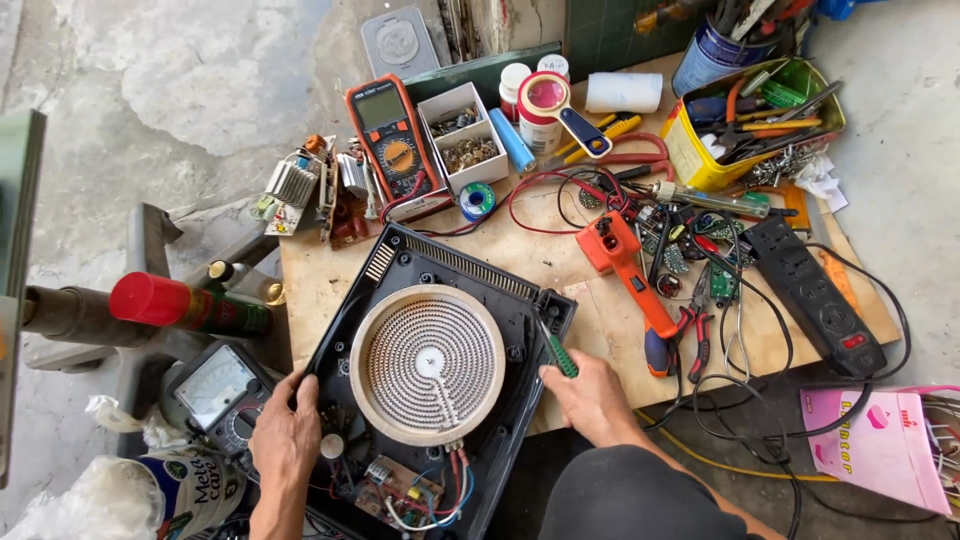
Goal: Repairing an induction cooker by prying the casing and adjusting the internal heating coil with a screwdriver.
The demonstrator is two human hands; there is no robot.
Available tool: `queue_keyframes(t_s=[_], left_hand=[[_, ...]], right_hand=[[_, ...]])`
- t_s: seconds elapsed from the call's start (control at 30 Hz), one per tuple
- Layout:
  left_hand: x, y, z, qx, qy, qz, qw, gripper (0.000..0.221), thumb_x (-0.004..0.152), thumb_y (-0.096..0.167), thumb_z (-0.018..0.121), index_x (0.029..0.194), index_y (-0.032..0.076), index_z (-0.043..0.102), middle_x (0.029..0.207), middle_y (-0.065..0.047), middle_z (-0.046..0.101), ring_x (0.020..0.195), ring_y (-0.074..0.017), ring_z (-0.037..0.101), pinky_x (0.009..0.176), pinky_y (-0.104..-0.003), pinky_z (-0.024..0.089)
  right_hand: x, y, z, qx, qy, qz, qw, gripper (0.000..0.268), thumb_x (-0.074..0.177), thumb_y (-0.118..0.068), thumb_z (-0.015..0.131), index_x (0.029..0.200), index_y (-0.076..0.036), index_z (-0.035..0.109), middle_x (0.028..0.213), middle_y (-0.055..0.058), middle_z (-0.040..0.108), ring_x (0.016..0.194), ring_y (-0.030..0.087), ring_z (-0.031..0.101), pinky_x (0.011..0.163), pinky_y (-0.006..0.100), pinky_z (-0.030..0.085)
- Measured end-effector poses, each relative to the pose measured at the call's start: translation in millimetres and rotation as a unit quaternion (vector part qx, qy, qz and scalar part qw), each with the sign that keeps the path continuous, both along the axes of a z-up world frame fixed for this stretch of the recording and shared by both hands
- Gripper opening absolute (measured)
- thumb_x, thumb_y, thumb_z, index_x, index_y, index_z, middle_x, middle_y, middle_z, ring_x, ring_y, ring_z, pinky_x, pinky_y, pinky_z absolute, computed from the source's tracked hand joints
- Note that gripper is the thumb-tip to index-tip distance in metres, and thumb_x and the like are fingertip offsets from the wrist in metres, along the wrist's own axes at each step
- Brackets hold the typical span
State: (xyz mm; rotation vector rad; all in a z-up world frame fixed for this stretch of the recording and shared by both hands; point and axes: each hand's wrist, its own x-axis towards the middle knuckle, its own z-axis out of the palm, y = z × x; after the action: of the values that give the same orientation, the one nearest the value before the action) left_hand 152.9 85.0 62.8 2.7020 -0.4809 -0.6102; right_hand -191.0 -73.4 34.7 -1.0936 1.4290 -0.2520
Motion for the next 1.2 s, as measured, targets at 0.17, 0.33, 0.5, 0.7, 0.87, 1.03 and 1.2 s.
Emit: queue_keyframes(t_s=[0.17,0.33,0.5,0.7,0.87,1.03,1.2], left_hand=[[-11,29,-3,0.003,0.029,0.085,0.996,0.048,0.109,0.046,0.056,0.149,0.026,0.074,0.133,-0.006,0.081,0.116,-0.0329,0.076,0.098,-0.047,0.057],[-20,54,-15,0.146,0.047,0.033,0.988,0.049,0.106,0.046,0.051,0.147,0.031,0.072,0.129,-0.009,0.085,0.115,-0.0396,0.079,0.098,-0.049,0.060],[-18,53,-14,0.263,0.032,-0.089,0.960,0.049,0.104,0.048,0.048,0.147,0.034,0.068,0.133,-0.007,0.084,0.122,-0.0361,0.079,0.103,-0.048,0.062],[-82,-58,81,0.041,-0.108,-0.221,0.968,0.041,0.099,0.039,0.066,0.137,0.025,0.073,0.120,-0.005,0.086,0.100,-0.0274,0.084,0.087,-0.042,0.067],[-110,-138,34,-0.107,-0.053,-0.450,0.885,0.039,0.099,0.033,0.074,0.135,0.019,0.077,0.138,-0.003,0.078,0.134,-0.0233,0.067,0.119,-0.047,0.045],[-111,-152,1,-0.088,-0.069,-0.528,0.842,0.059,0.085,0.047,0.087,0.135,0.018,0.076,0.146,-0.007,0.070,0.149,-0.0305,0.052,0.134,-0.057,0.021],[-114,-155,1,-0.076,-0.023,-0.516,0.853,0.071,0.076,0.055,0.093,0.136,0.021,0.074,0.150,-0.005,0.064,0.156,-0.0328,0.041,0.137,-0.069,0.000]], right_hand=[[12,-27,-11,-0.071,-0.054,0.012,0.996,0.024,0.100,-0.012,0.072,0.079,-0.001,0.066,0.054,0.007,0.055,0.040,0.019,0.051,0.040,0.034,0.042],[19,-41,5,-0.078,-0.108,0.011,0.991,0.013,0.099,-0.010,0.070,0.090,-0.002,0.067,0.062,0.007,0.056,0.045,0.017,0.050,0.043,0.032,0.040],[15,-39,23,-0.052,-0.125,-0.001,0.991,0.021,0.097,-0.014,0.072,0.115,-0.003,0.075,0.064,0.006,0.058,0.044,0.014,0.048,0.040,0.029,0.035],[-1,-27,20,-0.076,-0.069,0.012,0.995,0.032,0.099,-0.025,0.073,0.123,-0.005,0.076,0.064,0.005,0.059,0.046,0.015,0.053,0.044,0.031,0.042],[-21,-12,8,-0.058,0.003,0.002,0.998,0.038,0.098,-0.028,0.072,0.131,-0.007,0.076,0.064,0.007,0.062,0.047,0.018,0.054,0.050,0.036,0.045],[-33,-5,-25,-0.053,0.063,0.035,0.996,0.038,0.094,-0.033,0.076,0.125,-0.012,0.081,0.087,0.008,0.081,0.072,0.020,0.069,0.071,0.033,0.055],[-27,-26,19,0.033,0.063,0.026,0.997,0.044,0.096,-0.033,0.074,0.134,-0.011,0.079,0.079,0.012,0.074,0.064,0.021,0.060,0.063,0.035,0.047]])
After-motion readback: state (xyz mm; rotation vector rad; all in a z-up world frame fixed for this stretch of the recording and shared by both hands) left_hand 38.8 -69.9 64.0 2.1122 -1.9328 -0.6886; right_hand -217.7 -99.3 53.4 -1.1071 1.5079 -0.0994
